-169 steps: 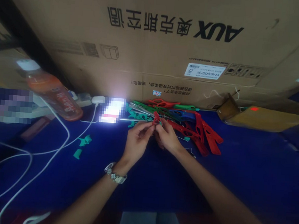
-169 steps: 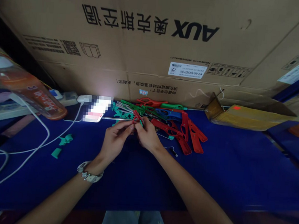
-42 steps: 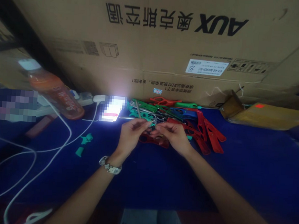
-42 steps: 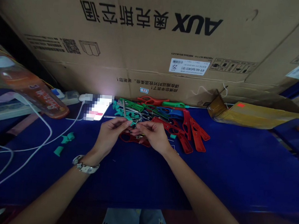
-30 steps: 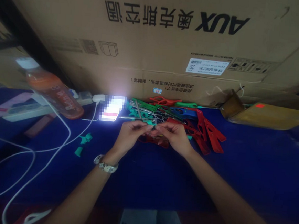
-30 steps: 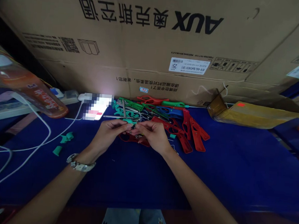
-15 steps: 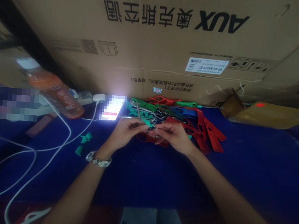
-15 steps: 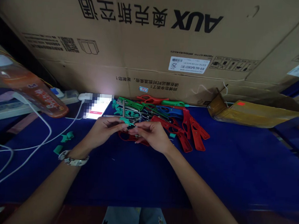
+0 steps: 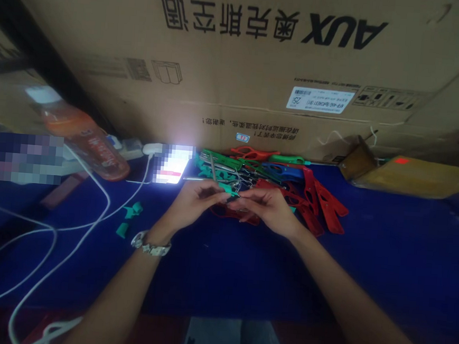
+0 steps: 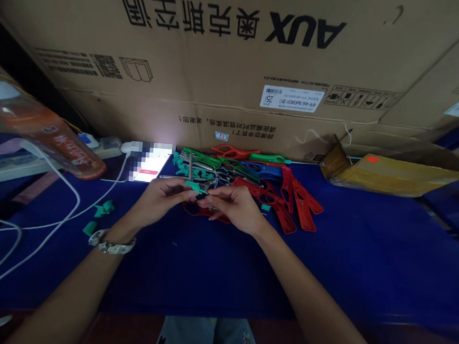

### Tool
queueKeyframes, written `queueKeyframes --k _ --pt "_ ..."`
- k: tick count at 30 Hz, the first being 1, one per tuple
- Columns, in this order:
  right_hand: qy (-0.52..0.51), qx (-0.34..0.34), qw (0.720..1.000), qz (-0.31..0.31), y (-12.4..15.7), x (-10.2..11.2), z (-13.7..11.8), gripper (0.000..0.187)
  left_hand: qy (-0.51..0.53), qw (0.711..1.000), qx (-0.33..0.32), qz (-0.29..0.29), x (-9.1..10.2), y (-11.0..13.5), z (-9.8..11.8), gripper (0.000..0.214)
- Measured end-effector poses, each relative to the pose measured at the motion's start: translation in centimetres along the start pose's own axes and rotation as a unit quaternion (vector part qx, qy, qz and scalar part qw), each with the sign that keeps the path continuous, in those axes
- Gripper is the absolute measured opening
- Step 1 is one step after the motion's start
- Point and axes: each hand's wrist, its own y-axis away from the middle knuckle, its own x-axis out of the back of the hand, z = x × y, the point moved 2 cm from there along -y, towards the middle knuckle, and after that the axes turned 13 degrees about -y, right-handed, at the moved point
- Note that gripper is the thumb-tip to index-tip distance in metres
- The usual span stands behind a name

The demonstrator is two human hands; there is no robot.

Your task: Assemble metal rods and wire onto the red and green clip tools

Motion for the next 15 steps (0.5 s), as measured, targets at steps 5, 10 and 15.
queueKeyframes --k 5,10,15 --pt "0.0 0.02 1.0 0.012 -0.08 -0.01 -0.21 0.029 0.021 1.0 0.013 0.016 -0.04 -0.08 0.34 0.023" --pt "0.036 0.064 0.996 0.048 -0.09 -0.02 -0.19 0.032 0.08 0.994 0.068 0.035 -0.1 -0.13 -0.18 0.029" --pt "0.089 0.103 0.989 0.059 -0.01 -0.17 0.15 0.026 0.179 0.966 0.184 0.026 -0.73 0.11 -0.49 0.024"
